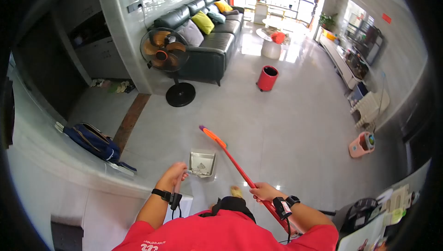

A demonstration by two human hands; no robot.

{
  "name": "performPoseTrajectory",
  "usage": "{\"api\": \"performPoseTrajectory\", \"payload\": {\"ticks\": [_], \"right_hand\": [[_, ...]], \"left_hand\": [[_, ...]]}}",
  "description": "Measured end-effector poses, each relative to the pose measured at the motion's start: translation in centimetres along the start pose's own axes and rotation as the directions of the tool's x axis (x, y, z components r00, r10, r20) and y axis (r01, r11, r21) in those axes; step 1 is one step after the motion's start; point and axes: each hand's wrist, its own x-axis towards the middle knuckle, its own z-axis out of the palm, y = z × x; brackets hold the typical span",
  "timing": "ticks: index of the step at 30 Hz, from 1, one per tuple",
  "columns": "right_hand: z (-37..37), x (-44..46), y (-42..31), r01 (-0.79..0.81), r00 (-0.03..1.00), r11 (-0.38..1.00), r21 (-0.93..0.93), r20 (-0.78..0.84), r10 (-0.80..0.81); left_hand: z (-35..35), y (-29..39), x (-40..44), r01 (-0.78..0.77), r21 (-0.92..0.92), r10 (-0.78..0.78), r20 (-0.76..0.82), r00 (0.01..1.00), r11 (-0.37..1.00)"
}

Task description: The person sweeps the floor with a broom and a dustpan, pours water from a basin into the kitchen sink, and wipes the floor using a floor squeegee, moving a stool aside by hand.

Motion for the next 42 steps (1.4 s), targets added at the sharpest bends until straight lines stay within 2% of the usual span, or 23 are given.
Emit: {"api": "performPoseTrajectory", "payload": {"ticks": [2, 7, 12, 15, 17, 18, 20, 21, 22, 23, 24, 26, 29, 31, 33, 34, 36, 37, 39, 41, 42], "right_hand": [[-1.0, 2.5, -3.2, -0.006, 1.000, 0.999, -0.046, 0.015, 0.007], [-3.0, 10.9, -10.2, -0.043, 0.995, 0.982, -0.184, 0.080, 0.059], [-5.5, 17.6, -18.6, 0.044, 0.976, 0.919, -0.391, 0.211, 0.043], [-6.1, 20.9, -23.2, 0.107, 0.956, 0.888, -0.448, 0.293, 0.032], [-6.4, 22.7, -25.0, 0.150, 0.929, 0.880, -0.450, 0.369, 0.031], [-6.4, 23.2, -25.7, 0.160, 0.919, 0.870, -0.467, 0.392, 0.041], [-6.1, 24.1, -27.0, 0.166, 0.907, 0.843, -0.511, 0.414, 0.072], [-5.9, 24.7, -27.4, 0.176, 0.898, 0.830, -0.529, 0.432, 0.085], [-5.4, 25.7, -27.6, 0.181, 0.892, 0.803, -0.568, 0.439, 0.109], [-5.3, 26.3, -27.8, 0.188, 0.885, 0.776, -0.602, 0.446, 0.132], [-5.2, 26.7, -27.8, 0.198, 0.879, 0.766, -0.611, 0.457, 0.138], [-5.3, 27.1, -27.5, 0.308, 0.839, 0.674, -0.671, 0.526, 0.139], [-5.6, 28.0, -26.5, 0.301, 0.829, 0.683, -0.666, 0.537, 0.158], [-5.3, 27.3, -26.6, 0.276, 0.829, 0.719, -0.638, 0.536, 0.158], [-4.7, 26.4, -26.6, 0.246, 0.830, 0.756, -0.607, 0.534, 0.159], [-4.5, 25.8, -26.7, 0.230, 0.826, 0.761, -0.607, 0.535, 0.177], [-4.0, 24.6, -26.7, 0.212, 0.825, 0.768, -0.605, 0.532, 0.192], [-3.7, 23.7, -26.9, 0.191, 0.823, 0.759, -0.623, 0.523, 0.222], [-3.4, 22.9, -26.4, 0.172, 0.824, 0.756, -0.632, 0.513, 0.241], [-3.7, 22.6, -25.5, 0.130, 0.819, 0.807, -0.576, 0.521, 0.240], [-3.9, 22.4, -24.9, 0.130, 0.824, 0.812, -0.569, 0.517, 0.230]], "left_hand": [[-0.8, 0.9, 1.0, 0.054, -0.027, -0.055, -0.042, 0.998, 0.998], [-3.5, 0.5, 3.7, 0.029, -0.168, -0.060, -0.180, 0.982, 0.985], [-5.1, 1.6, 4.9, 0.074, -0.238, -0.154, -0.337, 0.929, 0.968], [-7.5, 1.7, 5.7, -0.028, -0.344, -0.102, -0.353, 0.930, 0.939], [-8.2, 3.0, 4.5, 0.013, -0.159, -0.085, -0.455, 0.887, 0.987], [-8.7, 3.0, 4.4, 0.014, -0.180, -0.100, -0.477, 0.873, 0.984], [-10.2, 1.9, 4.6, 0.165, -0.035, -0.153, -0.600, 0.785, 0.986], [-11.1, 0.7, 4.9, 0.168, -0.062, -0.170, -0.615, 0.770, 0.984], [-12.4, -0.3, 5.6, 0.218, 0.124, -0.084, -0.660, 0.746, 0.968], [-13.1, -1.3, 5.8, 0.276, 0.305, 0.009, -0.686, 0.727, 0.911], [-13.4, -1.1, 5.3, 0.282, 0.289, -0.001, -0.698, 0.716, 0.915], [-14.1, -0.1, 4.1, 0.466, 0.485, 0.010, -0.701, 0.713, 0.740], [-13.8, -0.1, 3.5, 0.491, 0.428, -0.009, -0.747, 0.665, 0.759], [-13.6, -0.4, 3.9, 0.502, 0.466, 0.029, -0.754, 0.656, 0.729], [-13.3, -1.3, 4.4, 0.528, 0.478, 0.122, -0.811, 0.572, 0.702], [-12.2, -0.1, 3.5, 0.525, 0.480, 0.123, -0.809, 0.575, 0.703], [-9.5, 1.9, 2.5, 0.635, 0.607, 0.455, -0.790, 0.412, 0.478], [-9.0, 2.1, 3.0, 0.632, 0.612, 0.460, -0.785, 0.414, 0.475], [-7.8, 2.6, 4.3, 0.348, 0.760, 0.514, -0.635, 0.576, 0.549], [-5.8, 3.3, 5.7, 0.064, 0.791, 0.474, -0.427, 0.770, 0.608], [-4.3, 3.7, 6.2, -0.069, 0.784, 0.507, -0.329, 0.797, 0.617]]}}
